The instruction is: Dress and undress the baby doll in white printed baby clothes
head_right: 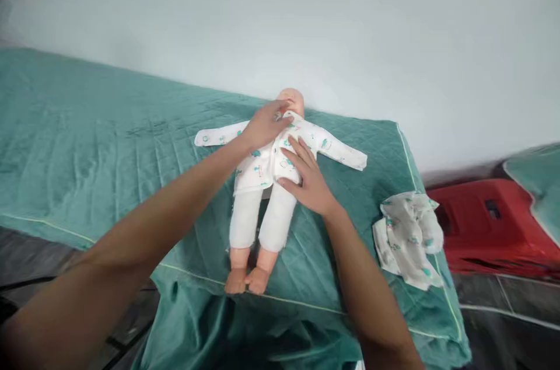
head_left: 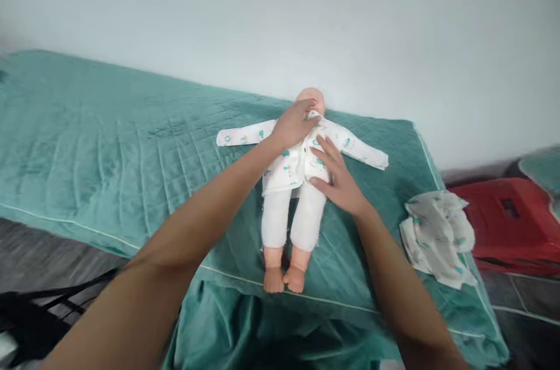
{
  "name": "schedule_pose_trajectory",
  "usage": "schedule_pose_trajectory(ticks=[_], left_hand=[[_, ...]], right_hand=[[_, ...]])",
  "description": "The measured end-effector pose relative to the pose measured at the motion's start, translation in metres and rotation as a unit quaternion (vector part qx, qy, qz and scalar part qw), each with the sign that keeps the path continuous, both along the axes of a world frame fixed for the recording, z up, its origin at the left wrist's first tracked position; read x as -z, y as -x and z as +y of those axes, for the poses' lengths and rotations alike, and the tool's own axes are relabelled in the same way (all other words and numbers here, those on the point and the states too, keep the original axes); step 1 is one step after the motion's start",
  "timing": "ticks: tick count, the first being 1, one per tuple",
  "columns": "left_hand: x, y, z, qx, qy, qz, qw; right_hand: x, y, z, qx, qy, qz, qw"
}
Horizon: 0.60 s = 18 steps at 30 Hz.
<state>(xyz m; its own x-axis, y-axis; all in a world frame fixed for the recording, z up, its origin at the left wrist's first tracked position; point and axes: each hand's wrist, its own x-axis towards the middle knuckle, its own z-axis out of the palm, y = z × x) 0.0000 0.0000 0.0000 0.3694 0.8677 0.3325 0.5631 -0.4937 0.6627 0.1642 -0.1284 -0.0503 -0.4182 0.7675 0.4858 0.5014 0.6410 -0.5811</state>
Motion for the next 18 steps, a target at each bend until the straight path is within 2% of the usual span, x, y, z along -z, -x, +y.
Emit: schedule_pose_trajectory(ticks=[6,8,10,12,14,16,18], left_hand=[[-0.002,-0.024,-0.006,0.052,-0.011,0.019,0.998],[-0.005,-0.025,-0.008,0.066,0.002,-0.013,0.998],[-0.007,-0.016,-0.013,0.067,0.003,-0.089,0.994],[-0.004,0.003,-0.024,0.033,-0.007,-0.182,0.983],[0.009,0.030,-0.043,-0.043,-0.004,-0.242,0.969],[0.030,0.060,-0.069,-0.130,0.010,-0.258,0.957],[0.055,0.088,-0.099,-0.164,0.030,-0.233,0.958]], right_hand=[[-0.002,-0.009,-0.004,-0.022,0.046,-0.023,0.998],[-0.002,-0.010,-0.005,-0.022,0.054,-0.022,0.998],[-0.002,-0.011,-0.006,-0.023,0.052,-0.009,0.998],[0.000,-0.012,-0.009,-0.017,0.036,0.017,0.999],[0.004,-0.013,-0.014,0.006,0.018,0.043,0.999],[0.010,-0.015,-0.025,0.044,0.011,0.057,0.997],[0.018,-0.016,-0.040,0.080,0.026,0.067,0.994]])
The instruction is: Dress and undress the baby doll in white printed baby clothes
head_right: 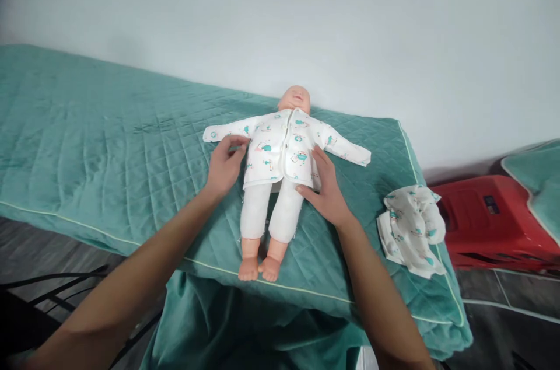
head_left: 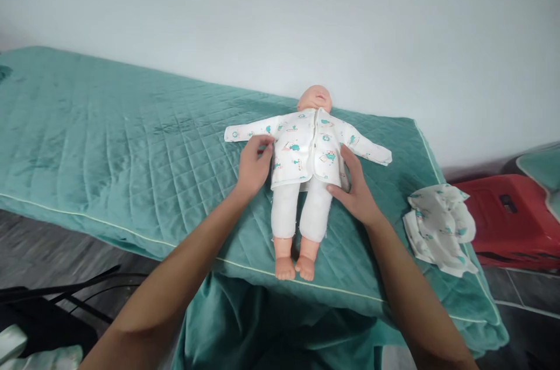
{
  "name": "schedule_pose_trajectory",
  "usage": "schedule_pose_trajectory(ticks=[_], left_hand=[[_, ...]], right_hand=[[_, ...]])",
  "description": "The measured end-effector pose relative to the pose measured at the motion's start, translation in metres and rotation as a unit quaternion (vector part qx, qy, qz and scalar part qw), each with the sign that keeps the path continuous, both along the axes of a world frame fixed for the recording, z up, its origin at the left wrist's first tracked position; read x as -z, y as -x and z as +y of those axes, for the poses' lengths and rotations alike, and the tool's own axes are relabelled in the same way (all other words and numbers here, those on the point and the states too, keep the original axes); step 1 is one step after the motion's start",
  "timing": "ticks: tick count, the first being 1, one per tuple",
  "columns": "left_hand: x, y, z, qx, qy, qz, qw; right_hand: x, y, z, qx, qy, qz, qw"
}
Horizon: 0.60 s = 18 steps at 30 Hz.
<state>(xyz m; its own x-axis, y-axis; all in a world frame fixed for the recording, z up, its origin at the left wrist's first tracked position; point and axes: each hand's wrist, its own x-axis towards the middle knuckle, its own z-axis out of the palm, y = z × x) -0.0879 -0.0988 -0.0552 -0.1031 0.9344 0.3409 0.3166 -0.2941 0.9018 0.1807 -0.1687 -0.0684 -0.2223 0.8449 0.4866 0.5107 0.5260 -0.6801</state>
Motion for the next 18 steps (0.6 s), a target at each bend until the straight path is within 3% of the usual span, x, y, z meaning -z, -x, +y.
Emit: schedule_pose_trajectory(ticks=[3,7,10,13,18], left_hand=[[0.027,0.027,-0.042,0.032,0.054,0.049,0.997],[0.029,0.033,-0.073,0.110,0.071,0.150,0.980],[0.019,0.025,-0.074,0.108,0.090,0.219,0.966],[0.014,0.015,-0.068,0.076,0.113,0.249,0.959],[0.018,0.010,-0.063,0.090,0.084,0.176,0.977]], right_hand=[[0.011,-0.003,-0.026,0.026,0.034,0.022,0.999],[0.019,-0.003,-0.047,0.122,0.059,0.055,0.989],[0.019,0.003,-0.044,0.227,0.095,0.059,0.967],[0.015,0.009,-0.033,0.269,0.120,0.005,0.955],[0.010,0.014,-0.026,0.291,0.120,-0.046,0.948]])
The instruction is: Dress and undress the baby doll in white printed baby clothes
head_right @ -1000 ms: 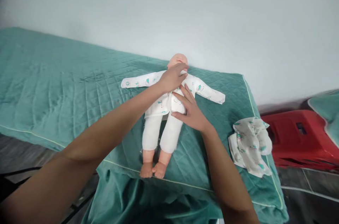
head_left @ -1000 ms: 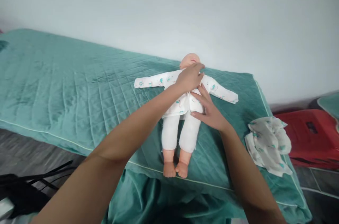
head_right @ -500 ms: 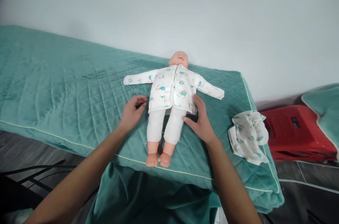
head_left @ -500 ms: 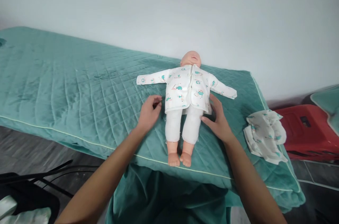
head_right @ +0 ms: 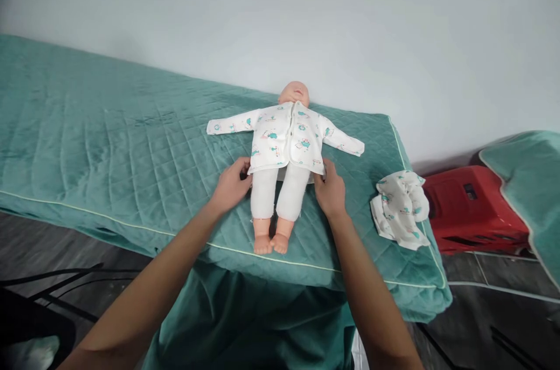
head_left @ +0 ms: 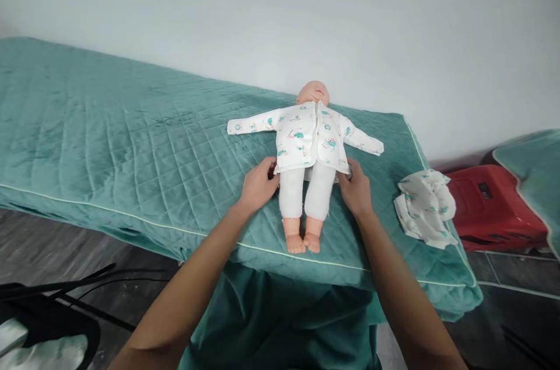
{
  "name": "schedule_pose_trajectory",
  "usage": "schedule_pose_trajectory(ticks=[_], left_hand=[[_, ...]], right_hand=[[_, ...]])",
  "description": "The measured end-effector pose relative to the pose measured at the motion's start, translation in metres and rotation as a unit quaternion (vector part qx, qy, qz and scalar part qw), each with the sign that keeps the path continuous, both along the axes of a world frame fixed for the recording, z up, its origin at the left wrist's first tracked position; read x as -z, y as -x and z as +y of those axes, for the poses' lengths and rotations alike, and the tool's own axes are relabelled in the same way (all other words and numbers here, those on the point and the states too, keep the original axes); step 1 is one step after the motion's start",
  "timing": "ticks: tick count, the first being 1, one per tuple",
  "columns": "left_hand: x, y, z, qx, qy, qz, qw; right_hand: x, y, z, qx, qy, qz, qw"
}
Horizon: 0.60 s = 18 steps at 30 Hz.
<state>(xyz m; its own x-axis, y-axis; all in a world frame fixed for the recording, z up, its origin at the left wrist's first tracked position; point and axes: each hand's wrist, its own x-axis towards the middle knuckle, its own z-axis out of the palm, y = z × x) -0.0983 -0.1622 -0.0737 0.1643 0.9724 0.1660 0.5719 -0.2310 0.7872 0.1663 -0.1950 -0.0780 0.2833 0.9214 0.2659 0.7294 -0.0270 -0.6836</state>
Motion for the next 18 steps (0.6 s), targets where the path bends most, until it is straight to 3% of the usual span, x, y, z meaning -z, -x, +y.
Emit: schedule_pose_trajectory(ticks=[3,7,10,13,18], left_hand=[[0.004,0.005,-0.005,0.004,-0.014,-0.049,0.999],[0.008,0.008,-0.011,-0.014,-0.020,-0.010,1.000],[0.008,0.008,-0.013,-0.027,-0.036,0.008,0.999],[0.008,0.008,-0.013,-0.027,-0.054,-0.026,0.998],[0.011,0.010,-0.010,-0.021,-0.053,-0.074,0.996]], right_hand=[[-0.003,0.001,-0.010,0.004,0.024,-0.026,0.999],[-0.003,0.001,-0.023,0.027,0.054,-0.070,0.996],[0.001,0.000,-0.023,0.005,-0.019,-0.065,0.998],[0.004,-0.003,-0.014,-0.082,-0.120,-0.032,0.989],[0.007,-0.009,-0.004,-0.152,-0.155,0.044,0.975]])
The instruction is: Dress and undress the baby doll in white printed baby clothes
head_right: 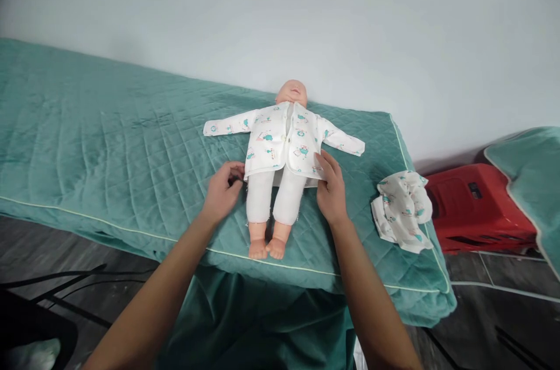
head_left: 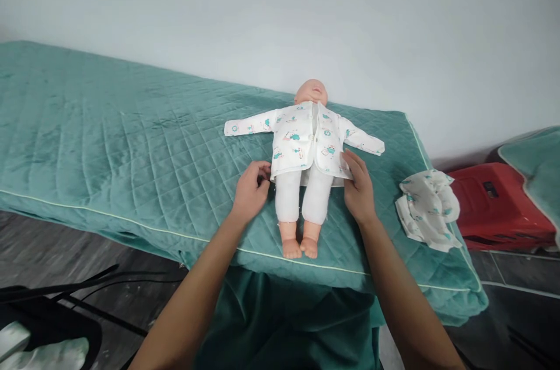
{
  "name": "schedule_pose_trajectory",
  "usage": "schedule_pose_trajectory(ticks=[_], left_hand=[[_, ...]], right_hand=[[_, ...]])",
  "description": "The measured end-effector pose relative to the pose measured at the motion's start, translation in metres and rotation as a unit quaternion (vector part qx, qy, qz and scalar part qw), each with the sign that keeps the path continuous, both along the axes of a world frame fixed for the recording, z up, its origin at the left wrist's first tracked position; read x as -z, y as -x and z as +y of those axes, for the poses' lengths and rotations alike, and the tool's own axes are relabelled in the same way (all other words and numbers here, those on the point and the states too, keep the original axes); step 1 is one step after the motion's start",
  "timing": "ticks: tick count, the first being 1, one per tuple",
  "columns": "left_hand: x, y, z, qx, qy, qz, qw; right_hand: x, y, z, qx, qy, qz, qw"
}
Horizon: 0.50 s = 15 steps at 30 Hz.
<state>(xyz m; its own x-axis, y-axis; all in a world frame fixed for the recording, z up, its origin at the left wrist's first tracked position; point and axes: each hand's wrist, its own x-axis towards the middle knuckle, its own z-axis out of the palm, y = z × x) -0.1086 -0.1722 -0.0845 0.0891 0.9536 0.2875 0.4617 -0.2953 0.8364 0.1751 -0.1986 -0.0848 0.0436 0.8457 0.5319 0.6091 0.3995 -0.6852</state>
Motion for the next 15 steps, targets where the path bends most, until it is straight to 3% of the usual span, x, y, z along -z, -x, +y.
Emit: schedule_pose_trajectory(ticks=[6,9,12,15], left_hand=[[0.004,0.000,0.001,-0.012,0.025,-0.019,0.999],[0.002,0.001,0.001,-0.020,0.041,-0.062,0.997],[-0.003,0.001,0.009,-0.017,0.086,-0.174,0.981],[-0.012,-0.007,0.030,0.030,0.179,-0.342,0.922]], right_hand=[[-0.003,0.002,-0.015,-0.049,0.021,0.031,0.998],[-0.005,0.006,-0.017,-0.049,0.040,0.170,0.983],[-0.005,0.003,0.000,0.001,0.094,0.360,0.928],[-0.005,-0.005,0.036,0.026,0.178,0.459,0.870]])
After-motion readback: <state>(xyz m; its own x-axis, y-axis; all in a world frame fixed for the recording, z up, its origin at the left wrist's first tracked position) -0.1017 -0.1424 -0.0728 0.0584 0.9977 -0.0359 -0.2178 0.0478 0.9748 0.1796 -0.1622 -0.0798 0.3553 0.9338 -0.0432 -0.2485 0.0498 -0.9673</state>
